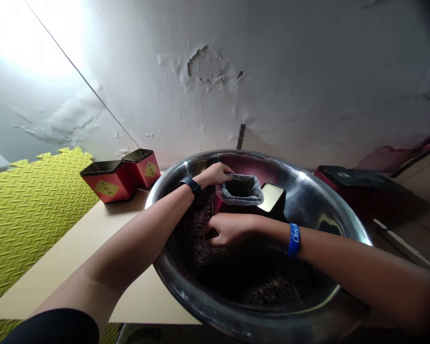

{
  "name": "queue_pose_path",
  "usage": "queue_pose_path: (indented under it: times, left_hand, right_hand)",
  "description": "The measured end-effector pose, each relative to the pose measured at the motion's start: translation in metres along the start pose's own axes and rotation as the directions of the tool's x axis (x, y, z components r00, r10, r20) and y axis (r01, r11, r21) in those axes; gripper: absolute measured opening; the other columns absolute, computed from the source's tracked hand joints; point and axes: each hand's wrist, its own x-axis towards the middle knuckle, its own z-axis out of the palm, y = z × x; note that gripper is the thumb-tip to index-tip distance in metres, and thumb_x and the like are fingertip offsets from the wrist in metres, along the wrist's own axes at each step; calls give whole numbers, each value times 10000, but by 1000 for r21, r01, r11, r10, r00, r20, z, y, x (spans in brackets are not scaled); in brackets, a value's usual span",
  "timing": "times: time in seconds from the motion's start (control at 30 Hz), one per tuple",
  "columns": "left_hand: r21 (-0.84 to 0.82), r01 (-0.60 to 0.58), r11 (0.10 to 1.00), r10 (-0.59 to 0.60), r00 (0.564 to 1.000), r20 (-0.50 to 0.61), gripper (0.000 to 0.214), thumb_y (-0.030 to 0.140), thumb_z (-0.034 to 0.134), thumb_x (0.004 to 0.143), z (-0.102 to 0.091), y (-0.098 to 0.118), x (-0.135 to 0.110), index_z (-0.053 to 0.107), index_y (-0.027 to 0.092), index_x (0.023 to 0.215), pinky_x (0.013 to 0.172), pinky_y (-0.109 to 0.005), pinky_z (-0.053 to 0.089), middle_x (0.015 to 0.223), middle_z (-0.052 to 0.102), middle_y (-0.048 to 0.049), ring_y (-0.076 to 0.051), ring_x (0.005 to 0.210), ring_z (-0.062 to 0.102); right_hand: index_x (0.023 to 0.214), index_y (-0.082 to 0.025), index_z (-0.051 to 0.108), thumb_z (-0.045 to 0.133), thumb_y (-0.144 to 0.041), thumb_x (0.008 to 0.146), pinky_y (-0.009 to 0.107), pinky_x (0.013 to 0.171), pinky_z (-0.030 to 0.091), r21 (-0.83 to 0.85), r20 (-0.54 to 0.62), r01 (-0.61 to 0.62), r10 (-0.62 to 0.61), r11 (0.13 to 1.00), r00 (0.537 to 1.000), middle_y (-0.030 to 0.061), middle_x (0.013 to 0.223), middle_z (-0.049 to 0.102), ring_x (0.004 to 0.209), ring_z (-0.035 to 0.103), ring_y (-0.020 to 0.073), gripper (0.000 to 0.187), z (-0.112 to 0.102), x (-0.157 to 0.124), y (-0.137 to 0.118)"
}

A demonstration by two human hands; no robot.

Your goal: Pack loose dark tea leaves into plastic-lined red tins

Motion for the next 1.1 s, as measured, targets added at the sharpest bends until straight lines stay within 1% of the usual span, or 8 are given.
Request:
queue_pose_path:
  times: [0.13,0.23,0.3,0.4,0.47,0.63,0.9,1.1]
  left_hand:
    - [-41,0,999,0,1000,11,297,196,573,674,-2,2,-2,708,127,930,617,-207,401,758,664,-21,-109,648,518]
    - [-106,23,994,-19,999,40,246,172,582,666,-2,2,-4,701,82,861,557,-200,376,680,622,-14,-92,590,464]
    - [-128,37,991,-31,998,52,218,193,584,670,-1,-1,-4,694,76,816,512,-197,346,615,576,3,-83,554,427]
    - [-193,48,980,-32,996,80,243,237,576,686,0,-5,-2,688,101,853,520,-195,346,607,553,18,-75,547,421]
    - [-220,62,974,-41,995,95,227,224,567,677,1,-8,-1,684,102,830,519,-195,342,594,543,20,-71,537,419]
    - [-160,123,979,-116,992,49,173,171,522,624,0,-7,-1,657,94,699,469,-194,292,526,505,25,-72,496,398]
    - [-125,26,992,-17,997,74,229,169,531,613,-2,-7,-2,680,83,764,517,-201,335,601,559,10,-84,550,436]
    - [-132,7,991,6,995,103,262,176,566,659,-6,0,-7,688,78,869,590,-214,404,733,639,-32,-115,645,509]
  right_hand:
    - [841,-147,630,531,-326,784,204,527,398,215,-136,-44,75,976,988,5,679,606,574,511,92,213,-30,-19,-1]
    - [858,-148,577,517,-395,796,209,438,380,485,-279,-68,228,872,933,17,645,558,524,492,99,262,-55,-40,10]
    - [859,-154,541,517,-420,791,208,403,359,591,-463,15,324,807,825,35,688,548,533,491,104,275,-67,-47,22]
    - [842,-169,501,473,-433,801,217,413,365,567,-739,145,422,811,525,33,717,533,546,486,109,268,-72,-41,45]
    - [828,-168,520,489,-439,783,247,506,420,455,-817,91,374,886,439,27,721,556,604,515,128,277,-68,-32,58]
    - [870,-162,617,482,-430,797,284,739,406,70,-762,-141,144,987,632,35,858,637,812,556,168,309,-56,-24,66]
    - [899,-180,596,434,-525,815,280,616,356,-231,-702,-431,157,872,694,56,773,614,699,531,183,390,-54,-34,54]
    - [1028,-133,558,293,-208,896,310,840,385,-319,-543,-76,-116,945,832,101,983,600,916,530,180,305,-45,-25,33]
